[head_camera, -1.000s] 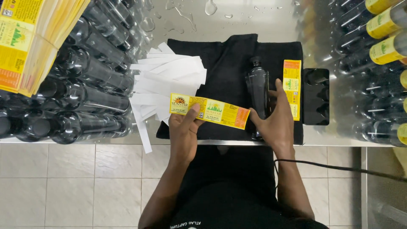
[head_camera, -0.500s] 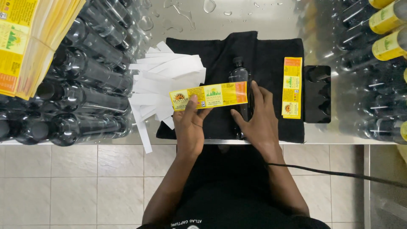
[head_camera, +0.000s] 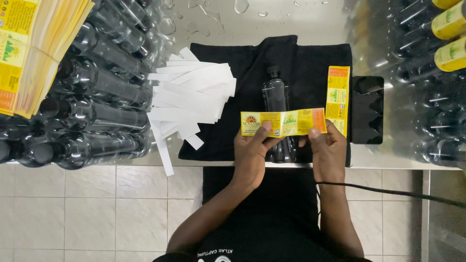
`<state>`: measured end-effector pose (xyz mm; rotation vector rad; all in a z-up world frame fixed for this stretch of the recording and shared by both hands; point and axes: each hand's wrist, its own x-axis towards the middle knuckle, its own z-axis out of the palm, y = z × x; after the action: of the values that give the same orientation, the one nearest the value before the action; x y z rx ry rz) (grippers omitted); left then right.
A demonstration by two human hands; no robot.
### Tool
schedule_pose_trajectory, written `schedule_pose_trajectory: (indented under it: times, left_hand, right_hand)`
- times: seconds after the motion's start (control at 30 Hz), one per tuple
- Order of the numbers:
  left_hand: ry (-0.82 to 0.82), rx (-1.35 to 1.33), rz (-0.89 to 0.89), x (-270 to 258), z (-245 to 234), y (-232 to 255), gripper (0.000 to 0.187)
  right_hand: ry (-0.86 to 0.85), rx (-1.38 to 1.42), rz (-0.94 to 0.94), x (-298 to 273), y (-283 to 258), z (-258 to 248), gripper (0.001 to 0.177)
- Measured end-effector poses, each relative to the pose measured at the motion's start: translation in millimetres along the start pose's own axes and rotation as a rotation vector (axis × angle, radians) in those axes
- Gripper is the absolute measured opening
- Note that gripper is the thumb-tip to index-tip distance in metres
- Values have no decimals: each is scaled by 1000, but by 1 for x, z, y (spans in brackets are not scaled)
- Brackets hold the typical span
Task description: Manually peeling adhesive labels and applying them to plastic bottles at a workstation.
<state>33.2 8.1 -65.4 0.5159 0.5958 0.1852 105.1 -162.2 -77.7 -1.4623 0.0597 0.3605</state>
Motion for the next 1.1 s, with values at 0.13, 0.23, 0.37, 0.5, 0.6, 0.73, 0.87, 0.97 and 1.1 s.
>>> schedule_pose_trajectory:
  times: [0.13, 0.23, 0.37, 0.5, 0.6, 0.73, 0.87, 0.97, 1.1]
  left_hand:
    - [5, 26, -16, -2, -6, -3, 54]
    - [29, 2, -66, -1, -13, -2, 59]
    - [84, 120, 30, 6, -21, 2, 53]
    - [135, 216, 89, 6, -17, 11, 48]
    - [138, 263, 106, 12, -23, 7, 47]
    - [150, 288, 123, 11, -11, 17, 47]
    - [171, 412, 116, 14, -10, 20, 52]
    - [186, 508, 135, 19, -14, 19, 53]
    - [196, 588, 168, 21, -8, 22, 52]
  right_hand:
    - [-48, 48, 72, 3, -9, 7, 47]
    - [-54, 117, -7, 5, -1, 5, 46]
    - [-63, 88, 5, 5, 3, 17, 33]
    - [-30, 82, 22, 13, 14, 23, 28]
    - [22, 45, 26, 9, -6, 38, 31]
    - [62, 45, 1, 17, -5, 41, 26]
    - [107, 53, 7, 25, 9, 35, 25]
    - [131, 34, 7, 26, 2, 39, 26]
    - [147, -11, 15, 27, -6, 40, 27]
